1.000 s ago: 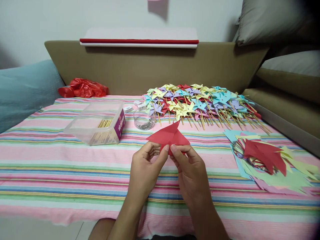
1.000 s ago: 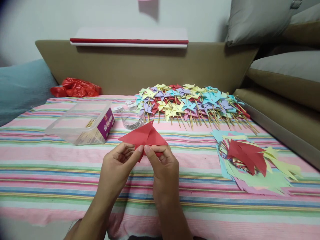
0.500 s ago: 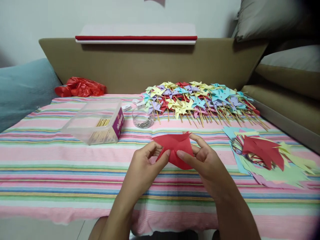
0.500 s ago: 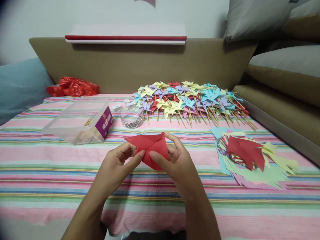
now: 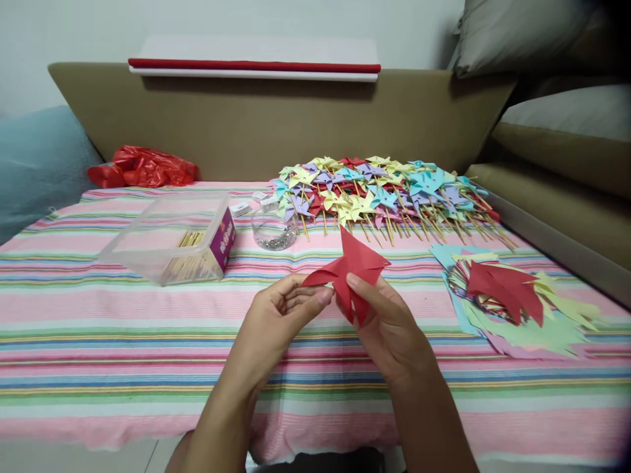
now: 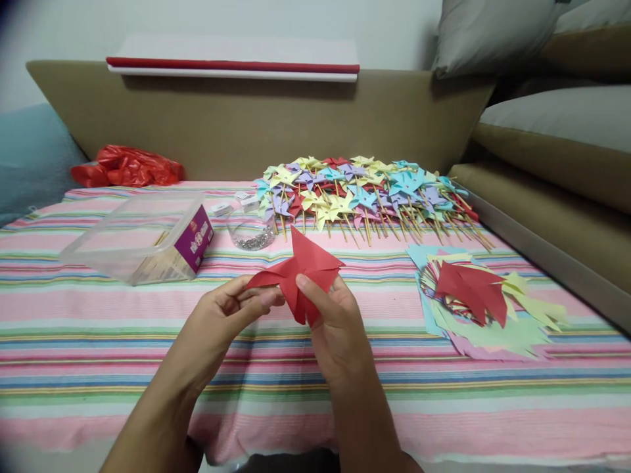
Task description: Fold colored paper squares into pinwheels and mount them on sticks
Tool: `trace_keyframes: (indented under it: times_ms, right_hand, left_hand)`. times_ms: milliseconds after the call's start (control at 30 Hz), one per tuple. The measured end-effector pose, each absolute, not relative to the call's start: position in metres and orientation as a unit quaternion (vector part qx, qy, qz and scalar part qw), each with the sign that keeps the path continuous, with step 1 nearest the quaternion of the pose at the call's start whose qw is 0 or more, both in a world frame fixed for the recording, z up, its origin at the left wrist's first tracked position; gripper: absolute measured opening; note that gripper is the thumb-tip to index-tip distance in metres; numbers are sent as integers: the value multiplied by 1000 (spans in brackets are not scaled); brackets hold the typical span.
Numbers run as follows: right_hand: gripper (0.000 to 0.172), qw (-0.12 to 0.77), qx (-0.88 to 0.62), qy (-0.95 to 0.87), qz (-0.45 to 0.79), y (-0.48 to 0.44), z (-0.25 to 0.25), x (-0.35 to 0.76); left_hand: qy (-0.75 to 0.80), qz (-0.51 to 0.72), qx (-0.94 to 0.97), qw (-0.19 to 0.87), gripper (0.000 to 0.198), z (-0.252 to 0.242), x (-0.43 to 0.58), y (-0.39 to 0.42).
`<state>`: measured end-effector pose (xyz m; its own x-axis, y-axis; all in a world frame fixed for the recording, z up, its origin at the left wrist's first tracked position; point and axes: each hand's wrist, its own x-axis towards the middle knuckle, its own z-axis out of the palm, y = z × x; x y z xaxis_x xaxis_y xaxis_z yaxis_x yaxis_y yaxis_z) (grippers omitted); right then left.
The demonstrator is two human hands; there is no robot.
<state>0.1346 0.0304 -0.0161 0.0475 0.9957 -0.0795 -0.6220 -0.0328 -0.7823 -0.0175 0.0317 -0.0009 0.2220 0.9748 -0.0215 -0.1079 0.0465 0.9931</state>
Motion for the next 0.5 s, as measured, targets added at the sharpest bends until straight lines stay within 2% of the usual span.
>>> trace_keyframes:
  times_ms: [300, 500]
  right_hand:
    - [41, 632, -316, -253, 661, 28, -11, 122]
    - [28, 631, -325, -241, 662, 28, -13, 123]
  left_hand:
    - [411, 519, 490, 567, 17, -5, -9, 31]
    - [425, 526, 488, 551, 21, -6, -9, 31]
